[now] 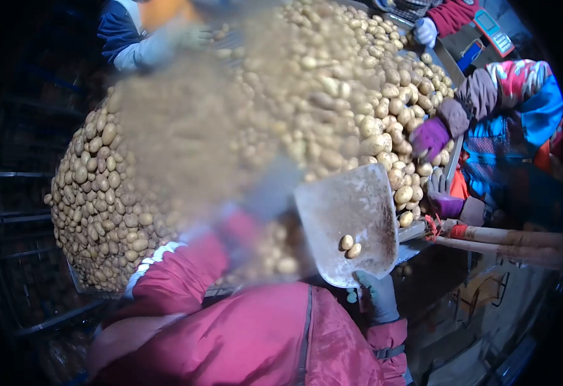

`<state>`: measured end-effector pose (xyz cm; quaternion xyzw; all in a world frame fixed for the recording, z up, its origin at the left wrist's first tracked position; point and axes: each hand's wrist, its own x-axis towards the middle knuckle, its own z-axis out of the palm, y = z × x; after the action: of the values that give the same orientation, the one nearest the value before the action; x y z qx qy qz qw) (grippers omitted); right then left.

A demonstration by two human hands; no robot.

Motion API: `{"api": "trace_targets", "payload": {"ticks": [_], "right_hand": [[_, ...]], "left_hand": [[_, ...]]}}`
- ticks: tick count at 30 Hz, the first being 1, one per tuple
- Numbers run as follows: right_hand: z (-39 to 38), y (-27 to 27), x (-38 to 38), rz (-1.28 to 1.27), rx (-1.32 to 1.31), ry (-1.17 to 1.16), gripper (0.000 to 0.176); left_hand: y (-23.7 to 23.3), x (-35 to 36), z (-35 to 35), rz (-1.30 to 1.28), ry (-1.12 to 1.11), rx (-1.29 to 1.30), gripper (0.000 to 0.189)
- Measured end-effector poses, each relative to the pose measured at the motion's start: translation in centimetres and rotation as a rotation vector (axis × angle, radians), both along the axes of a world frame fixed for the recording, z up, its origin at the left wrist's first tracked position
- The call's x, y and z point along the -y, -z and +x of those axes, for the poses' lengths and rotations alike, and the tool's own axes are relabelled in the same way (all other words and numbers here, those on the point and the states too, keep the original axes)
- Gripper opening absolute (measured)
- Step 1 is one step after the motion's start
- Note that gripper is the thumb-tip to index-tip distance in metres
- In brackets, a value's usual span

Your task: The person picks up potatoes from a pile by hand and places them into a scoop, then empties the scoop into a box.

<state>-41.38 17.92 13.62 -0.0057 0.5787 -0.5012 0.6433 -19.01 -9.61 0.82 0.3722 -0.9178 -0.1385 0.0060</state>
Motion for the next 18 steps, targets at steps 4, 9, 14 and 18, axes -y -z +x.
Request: {"api": "trace_targets", "payload": {"ticks": [4,9,14,18], "right_hand": [[-0.5,0.2,-0.4,-0.007,0.029,0.005,0.038],[-1.2,1.0,-1.5,0.058,0.049,-0.019,0.032],[-1.0,1.5,-2.2,0.028,0.034,-0.03,0.034],[-0.5,1.5,-2.1,-0.068,0.006,0.02,0.038]], "left_hand": [[-2.1,3.2,1.1,0.1,-0.087,-0.082,0.029],[-1.7,7.7,-0.8,0.002,-0.166,-0.191,0.035],[0.6,8.1,-3.2,0.063,-0.305,-0.257,0.042],[3.3,10.8,-0.7,0.285,-0.242,-0.208,0.024]]}}
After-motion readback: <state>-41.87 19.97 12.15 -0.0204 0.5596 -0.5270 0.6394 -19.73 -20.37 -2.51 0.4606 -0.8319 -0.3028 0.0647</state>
